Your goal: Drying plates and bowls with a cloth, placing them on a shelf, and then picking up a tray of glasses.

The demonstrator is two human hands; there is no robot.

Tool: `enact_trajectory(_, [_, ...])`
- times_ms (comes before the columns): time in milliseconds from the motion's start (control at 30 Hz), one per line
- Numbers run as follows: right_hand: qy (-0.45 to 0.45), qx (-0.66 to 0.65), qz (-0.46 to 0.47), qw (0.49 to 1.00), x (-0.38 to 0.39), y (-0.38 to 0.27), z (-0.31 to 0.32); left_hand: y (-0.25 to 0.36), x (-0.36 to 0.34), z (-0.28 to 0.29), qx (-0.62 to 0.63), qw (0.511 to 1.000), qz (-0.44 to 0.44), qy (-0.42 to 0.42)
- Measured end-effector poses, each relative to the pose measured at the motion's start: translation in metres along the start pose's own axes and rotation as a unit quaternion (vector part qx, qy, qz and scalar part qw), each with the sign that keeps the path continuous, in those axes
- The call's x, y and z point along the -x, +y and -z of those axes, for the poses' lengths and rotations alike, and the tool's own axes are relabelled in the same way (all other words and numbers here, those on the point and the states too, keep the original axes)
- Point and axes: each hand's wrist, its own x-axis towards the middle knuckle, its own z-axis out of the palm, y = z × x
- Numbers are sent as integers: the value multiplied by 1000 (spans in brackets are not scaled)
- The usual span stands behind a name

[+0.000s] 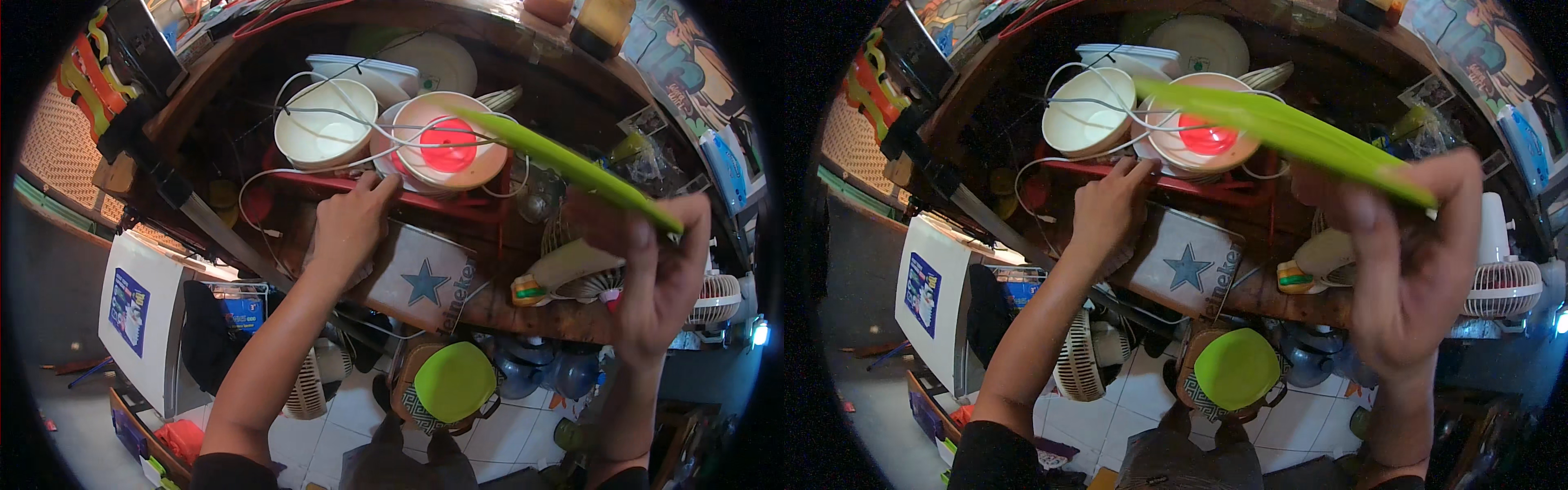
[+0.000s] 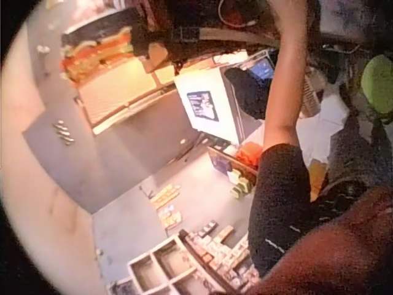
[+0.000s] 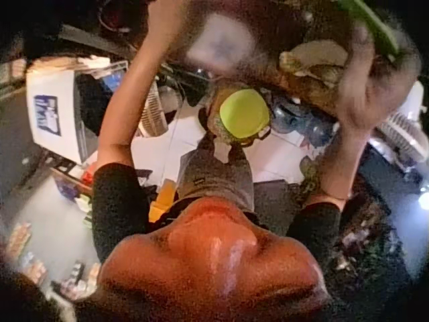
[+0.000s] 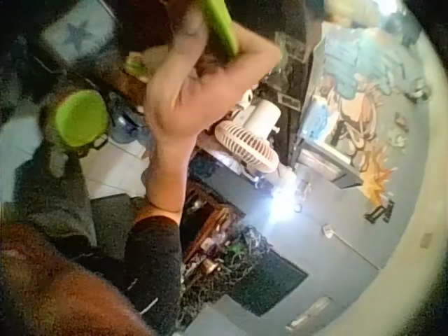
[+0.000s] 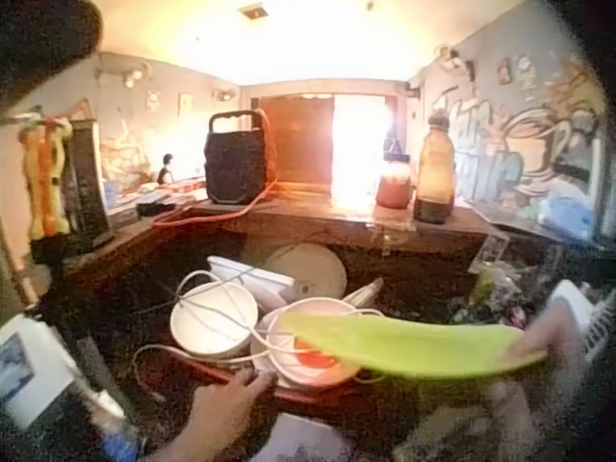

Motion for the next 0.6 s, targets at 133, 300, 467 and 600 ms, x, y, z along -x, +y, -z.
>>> enact_trajectory(133, [8,1,15,1000,-32,5,-1,0,-2,1,11,1000,-8,-15])
enact_trajectory(300, [33,45,-5,998,-61,7,-2,0,1,8,20,998,-47,-36])
enact_trajectory(467, [12,159,66,985,-86,7,-34,-2,10,13,24,997,-38,-55])
enact_trajectory(600, [0,157,142,977,-99,7,-32,0,13,16,67,996,-56,-29])
